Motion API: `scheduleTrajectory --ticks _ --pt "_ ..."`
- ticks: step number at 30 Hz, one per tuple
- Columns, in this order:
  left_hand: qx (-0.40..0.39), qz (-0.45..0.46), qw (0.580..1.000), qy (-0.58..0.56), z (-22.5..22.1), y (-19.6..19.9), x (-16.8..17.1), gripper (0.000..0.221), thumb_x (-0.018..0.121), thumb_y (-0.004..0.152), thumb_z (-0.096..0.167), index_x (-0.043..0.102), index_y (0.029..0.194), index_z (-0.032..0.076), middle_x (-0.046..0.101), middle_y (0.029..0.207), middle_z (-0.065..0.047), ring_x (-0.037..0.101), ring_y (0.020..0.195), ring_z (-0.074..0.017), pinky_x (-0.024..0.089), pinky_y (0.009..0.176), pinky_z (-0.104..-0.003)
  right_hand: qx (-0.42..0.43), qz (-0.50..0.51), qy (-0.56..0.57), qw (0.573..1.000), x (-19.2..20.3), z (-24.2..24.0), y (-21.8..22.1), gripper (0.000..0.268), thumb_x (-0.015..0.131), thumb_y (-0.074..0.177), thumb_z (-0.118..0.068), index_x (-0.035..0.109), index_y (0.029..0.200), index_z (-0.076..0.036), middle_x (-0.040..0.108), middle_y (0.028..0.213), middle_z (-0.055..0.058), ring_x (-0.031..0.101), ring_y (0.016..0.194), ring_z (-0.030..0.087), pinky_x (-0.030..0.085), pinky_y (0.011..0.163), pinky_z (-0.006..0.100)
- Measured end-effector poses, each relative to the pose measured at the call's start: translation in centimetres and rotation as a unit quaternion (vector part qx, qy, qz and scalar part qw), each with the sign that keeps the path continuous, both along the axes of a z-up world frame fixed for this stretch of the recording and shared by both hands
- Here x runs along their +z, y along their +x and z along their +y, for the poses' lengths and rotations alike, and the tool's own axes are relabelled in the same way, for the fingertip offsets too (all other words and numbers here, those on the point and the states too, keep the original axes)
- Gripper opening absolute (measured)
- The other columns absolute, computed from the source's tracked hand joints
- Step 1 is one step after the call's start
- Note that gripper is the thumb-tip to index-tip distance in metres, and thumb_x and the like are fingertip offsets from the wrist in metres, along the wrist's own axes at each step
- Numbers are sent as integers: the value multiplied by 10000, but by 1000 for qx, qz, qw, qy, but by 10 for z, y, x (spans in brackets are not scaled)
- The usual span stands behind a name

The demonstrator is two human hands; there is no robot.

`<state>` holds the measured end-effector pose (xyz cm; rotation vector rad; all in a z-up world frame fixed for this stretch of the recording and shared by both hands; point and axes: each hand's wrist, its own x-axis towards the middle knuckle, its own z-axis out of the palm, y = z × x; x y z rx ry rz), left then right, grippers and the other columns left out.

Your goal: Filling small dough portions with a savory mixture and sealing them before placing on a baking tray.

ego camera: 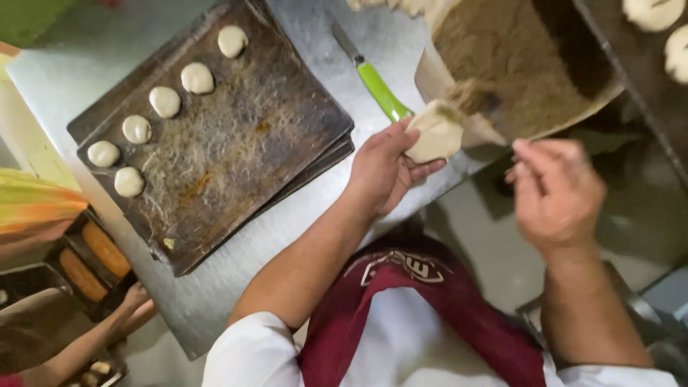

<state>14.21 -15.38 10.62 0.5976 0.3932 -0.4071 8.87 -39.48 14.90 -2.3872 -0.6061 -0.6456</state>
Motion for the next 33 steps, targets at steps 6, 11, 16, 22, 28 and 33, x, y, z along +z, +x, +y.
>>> scheduleTrajectory --ticks 6,11,16,22,28,33 --pt "39 -7 998 -46 -25 0 21 317 533 973 66 577 1264 -51 709 1119 -218 721 957 -353 635 841 -505 83 -72 -60 992 -35 -16 9 341 490 1043 119 610 1359 78 612 1208 268 624 1068 412 560 975 477" --pt "125 8 991 -36 -21 -9 34 413 595 918 38 573 1302 -112 704 1102 -281 718 896 -350 666 773 -452 77 -84 -76 991 -52 -55 22 422 587 1014 164 641 1426 87 617 1204 288 611 1000 399 563 907 453" --pt "93 -45 995 14 -3 -32 33 418 495 900 -32 592 1303 -82 693 1099 -246 722 912 -380 664 750 -495 51 -135 -155 977 -6 -57 48 270 603 1129 -73 765 1317 35 683 1290 303 645 1093 424 455 933 536" --pt "27 -111 989 91 20 -71 37 458 481 869 -142 652 1280 -31 696 1165 -229 737 954 -328 685 740 -418 253 151 66 953 41 23 62 303 555 1123 -80 683 1284 143 664 1286 289 646 1148 378 502 1039 448" --pt "74 -75 974 202 82 -132 16 374 580 951 -7 640 1317 43 723 1144 -126 740 972 -245 682 810 -389 308 623 322 643 -23 118 72 165 696 973 -84 667 1025 70 690 800 222 701 666 264 650 693 324" --pt "239 37 966 88 110 -181 -14 435 527 891 -84 596 1317 -26 698 1146 -246 723 1006 -396 634 880 -478 406 433 141 792 -10 182 29 63 634 1076 -118 677 1070 -73 647 1167 56 602 1139 184 464 1078 319"
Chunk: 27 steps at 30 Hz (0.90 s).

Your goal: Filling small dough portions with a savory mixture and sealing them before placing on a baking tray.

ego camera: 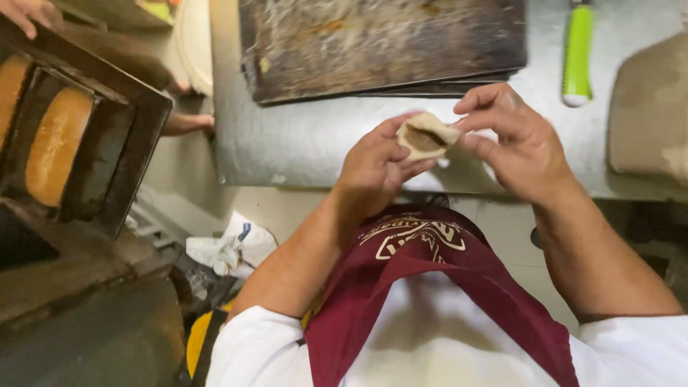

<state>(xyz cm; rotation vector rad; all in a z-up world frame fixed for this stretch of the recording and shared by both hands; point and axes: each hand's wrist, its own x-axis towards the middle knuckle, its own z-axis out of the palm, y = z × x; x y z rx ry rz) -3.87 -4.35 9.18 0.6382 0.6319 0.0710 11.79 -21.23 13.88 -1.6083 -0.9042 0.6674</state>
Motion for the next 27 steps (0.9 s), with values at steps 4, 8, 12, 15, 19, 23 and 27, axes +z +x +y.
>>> scheduleTrajectory --ticks 4,8,12,15,19,23,27 --pt "28 -256 957 -134 21 -18 28 987 559 910 -223 57 1676 146 502 1377 -347 574 1263 -334 466 1134 -405 83 -301 62 948 4 32 -32 334 720 987 -29 682 1319 -42 487 1372 242 552 1320 420 534 1105 516" --pt "-156 -137 962 177 45 -19 57 1123 750 832 416 78 1684 130 699 1288 -236 637 1246 -243 413 1104 -290 -34 -298 76 951 -2 35 -49 222 797 1018 177 734 1218 104 631 1178 301 660 990 346 563 866 377" --pt "-221 -91 848 473 40 -12 33 735 491 966 612 432 1547 166 665 1449 -48 644 1310 -159 536 1057 -260 -105 -291 26 951 -17 16 -54 146 778 1045 164 755 1180 112 680 1132 305 683 975 344 562 865 380" --pt "-92 -113 767 626 19 8 -3 466 534 1010 526 673 1282 173 691 1292 -174 774 1001 -241 686 836 -353 -157 -241 -36 957 -38 -3 -50 131 781 1018 140 773 1143 102 693 1089 256 664 966 313 538 893 368" --pt "-40 -149 746 648 -19 30 -68 255 695 988 307 636 1232 260 628 1065 -20 649 902 -160 556 773 -293 -147 -314 -74 935 -86 -30 -33 162 739 944 142 821 1046 47 698 1009 187 670 889 280 542 794 353" --pt "-39 -75 677 731 -55 51 -124 74 789 813 236 781 875 275 655 888 32 715 798 -207 621 655 -356 -133 -310 -41 941 -105 -45 -19 143 786 880 67 818 977 -34 709 938 144 701 832 343 568 744 448" --pt "-57 -42 621 780 -61 59 -116 47 786 772 171 752 787 200 650 822 20 702 733 -197 619 645 -320 -114 -275 -16 955 -109 -50 -10 282 765 880 46 800 1148 -33 743 965 126 722 865 350 576 785 462"
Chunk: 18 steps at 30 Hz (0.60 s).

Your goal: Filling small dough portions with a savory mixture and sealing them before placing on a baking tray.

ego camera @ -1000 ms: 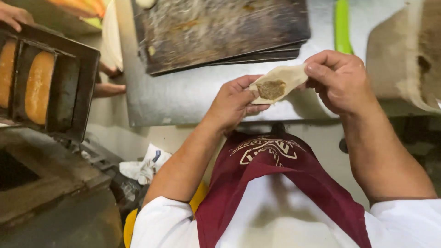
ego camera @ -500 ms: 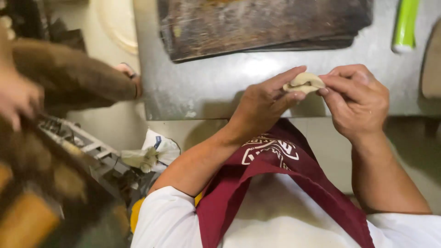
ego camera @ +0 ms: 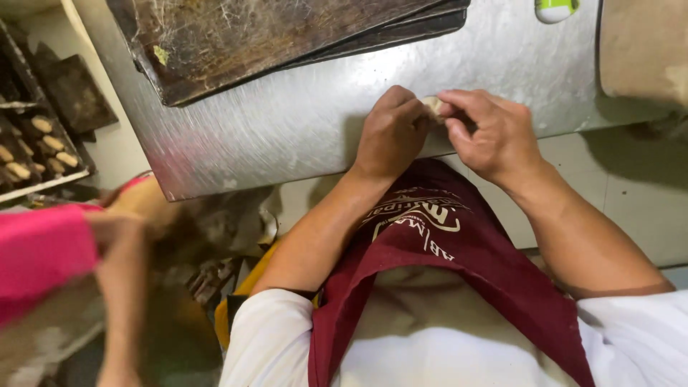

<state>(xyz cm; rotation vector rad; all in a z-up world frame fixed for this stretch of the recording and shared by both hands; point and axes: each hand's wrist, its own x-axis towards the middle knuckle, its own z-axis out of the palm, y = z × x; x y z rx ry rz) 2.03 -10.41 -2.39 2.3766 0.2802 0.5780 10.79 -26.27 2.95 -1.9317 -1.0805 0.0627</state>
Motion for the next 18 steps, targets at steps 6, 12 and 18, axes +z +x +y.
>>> scheduleTrajectory --ticks 6,12,18 --pt "33 -2 989 -145 -5 -3 40 328 701 731 54 715 976 271 673 819 29 742 776 -215 630 685 -340 49 5 23 999 -13 14 17 249 761 988 -37 739 1232 5 747 868 154 724 782 356 584 740 464" --pt "-65 7 998 18 8 1 24 199 729 1007 142 645 1167 60 747 779 -76 712 591 -182 595 490 -256 119 1 -24 993 -9 5 40 269 795 996 -2 726 1224 124 706 1004 224 684 859 309 644 668 362" --pt "-5 -49 983 -179 33 -28 53 534 764 1001 79 541 1471 201 787 1100 10 647 842 -109 600 777 -269 81 197 -335 918 19 26 49 514 564 998 -345 573 1459 -118 545 1367 158 619 1040 327 504 951 528"
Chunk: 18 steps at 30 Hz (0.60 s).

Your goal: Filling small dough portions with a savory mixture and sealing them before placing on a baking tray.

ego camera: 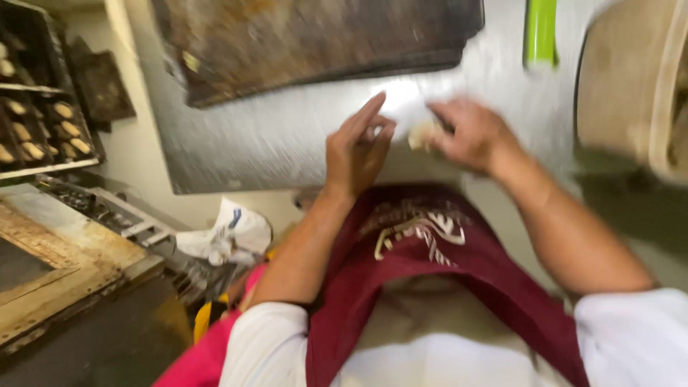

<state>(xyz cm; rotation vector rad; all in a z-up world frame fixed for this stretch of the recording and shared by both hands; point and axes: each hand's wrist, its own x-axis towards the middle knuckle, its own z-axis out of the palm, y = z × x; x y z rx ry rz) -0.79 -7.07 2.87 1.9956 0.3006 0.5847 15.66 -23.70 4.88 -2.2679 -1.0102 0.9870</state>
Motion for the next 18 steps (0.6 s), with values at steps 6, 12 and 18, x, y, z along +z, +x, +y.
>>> scheduleTrajectory --ticks 6,12,18 --pt "150 -59 987 30 87 -36 35 297 667 965 30 665 1260 64 744 1125 -108 611 770 -154 533 712 -265 152 -102 -69 981 32 15 -8 250 638 911 -403 704 1070 -221 679 1067 23 636 971 266 507 823 438" --pt "212 -94 969 89 181 -85 29 232 640 1026 40 653 1247 112 717 1250 -103 687 1179 -242 583 740 -276 -54 72 30 996 73 103 5 443 773 830 -125 677 1261 -158 728 1272 18 672 933 167 515 787 293" --pt "199 -70 976 55 246 -101 41 161 675 1023 112 704 1181 116 722 1194 -93 688 820 -145 579 740 -256 21 -271 486 831 88 298 -4 324 707 1038 109 636 1353 83 684 1308 315 701 1202 443 598 1060 492"
